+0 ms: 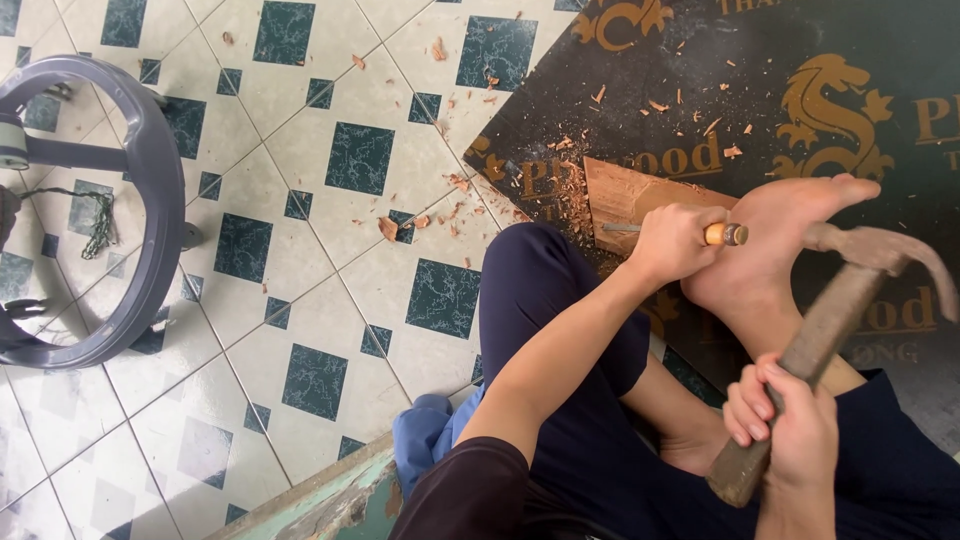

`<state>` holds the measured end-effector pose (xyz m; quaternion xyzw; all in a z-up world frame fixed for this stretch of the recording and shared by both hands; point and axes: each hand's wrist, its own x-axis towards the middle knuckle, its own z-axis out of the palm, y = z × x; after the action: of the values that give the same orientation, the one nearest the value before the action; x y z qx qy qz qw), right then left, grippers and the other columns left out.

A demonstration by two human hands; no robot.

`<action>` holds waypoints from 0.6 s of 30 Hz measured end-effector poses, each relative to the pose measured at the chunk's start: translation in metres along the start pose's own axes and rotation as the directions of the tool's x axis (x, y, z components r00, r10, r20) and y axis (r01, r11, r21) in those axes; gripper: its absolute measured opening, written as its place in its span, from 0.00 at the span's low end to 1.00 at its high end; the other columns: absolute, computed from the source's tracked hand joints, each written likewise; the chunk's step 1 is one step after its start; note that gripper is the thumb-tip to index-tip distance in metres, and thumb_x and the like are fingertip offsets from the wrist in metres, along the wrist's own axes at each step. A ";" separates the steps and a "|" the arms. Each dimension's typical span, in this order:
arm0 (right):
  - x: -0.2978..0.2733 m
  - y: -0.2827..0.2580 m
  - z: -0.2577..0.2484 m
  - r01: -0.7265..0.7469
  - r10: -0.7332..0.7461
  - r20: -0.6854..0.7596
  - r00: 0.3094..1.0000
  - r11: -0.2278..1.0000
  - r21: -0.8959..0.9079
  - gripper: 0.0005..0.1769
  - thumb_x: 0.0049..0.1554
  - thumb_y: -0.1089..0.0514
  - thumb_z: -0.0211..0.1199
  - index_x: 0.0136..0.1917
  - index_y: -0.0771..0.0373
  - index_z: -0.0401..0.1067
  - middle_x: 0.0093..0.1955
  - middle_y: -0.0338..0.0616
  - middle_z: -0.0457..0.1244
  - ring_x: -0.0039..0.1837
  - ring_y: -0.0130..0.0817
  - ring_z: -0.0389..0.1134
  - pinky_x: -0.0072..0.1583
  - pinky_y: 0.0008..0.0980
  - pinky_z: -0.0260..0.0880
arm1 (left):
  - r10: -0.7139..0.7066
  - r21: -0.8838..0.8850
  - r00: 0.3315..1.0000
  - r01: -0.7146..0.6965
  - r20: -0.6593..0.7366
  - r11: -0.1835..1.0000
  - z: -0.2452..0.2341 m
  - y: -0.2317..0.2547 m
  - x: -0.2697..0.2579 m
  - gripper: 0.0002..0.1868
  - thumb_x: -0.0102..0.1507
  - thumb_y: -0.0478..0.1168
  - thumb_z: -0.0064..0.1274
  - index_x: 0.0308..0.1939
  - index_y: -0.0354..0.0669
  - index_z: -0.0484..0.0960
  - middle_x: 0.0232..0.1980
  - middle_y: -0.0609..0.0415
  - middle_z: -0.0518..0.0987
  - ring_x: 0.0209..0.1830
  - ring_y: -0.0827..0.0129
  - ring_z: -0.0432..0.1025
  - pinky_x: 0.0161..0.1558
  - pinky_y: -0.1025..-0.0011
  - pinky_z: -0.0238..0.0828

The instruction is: The person is using a hammer and a chisel to carve a piece of wood while sitting on the floor and holding the wood with their foot.

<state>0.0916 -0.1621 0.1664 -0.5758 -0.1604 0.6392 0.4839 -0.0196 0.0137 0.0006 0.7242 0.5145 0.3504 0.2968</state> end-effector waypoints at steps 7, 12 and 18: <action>0.004 -0.017 -0.007 -0.022 0.023 0.039 0.999 0.999 -0.029 0.01 0.60 0.59 0.50 0.44 0.55 0.60 0.26 0.32 0.43 0.22 0.20 0.42 0.23 0.23 0.39 | -0.033 0.019 0.999 0.033 0.024 0.999 0.006 -0.006 -0.002 0.04 0.56 0.43 0.48 0.26 0.58 0.75 0.22 0.62 0.76 0.23 0.57 0.68 0.23 0.60 0.59; 0.019 0.011 -0.020 -0.017 -0.010 0.161 0.987 0.987 0.161 0.13 0.61 0.54 0.46 0.34 0.50 0.55 0.26 0.28 0.43 0.22 0.21 0.40 0.23 0.24 0.39 | -0.024 0.013 0.999 0.023 0.026 1.000 0.006 -0.003 0.001 0.08 0.57 0.44 0.48 0.22 0.56 0.70 0.21 0.62 0.74 0.20 0.58 0.67 0.21 0.59 0.55; 0.014 -0.020 0.008 -0.014 0.013 -0.033 0.999 1.000 -0.023 0.13 0.60 0.59 0.44 0.34 0.52 0.52 0.25 0.30 0.42 0.23 0.19 0.39 0.25 0.22 0.38 | 0.005 -0.007 1.000 -0.005 -0.004 1.000 -0.005 0.004 0.006 0.12 0.53 0.39 0.47 0.18 0.54 0.61 0.17 0.63 0.66 0.17 0.65 0.57 0.20 0.63 0.46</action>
<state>0.0946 -0.1381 0.1755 -0.5930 -0.1559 0.6309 0.4755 -0.0207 0.0191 0.0080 0.7238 0.5119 0.3546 0.2973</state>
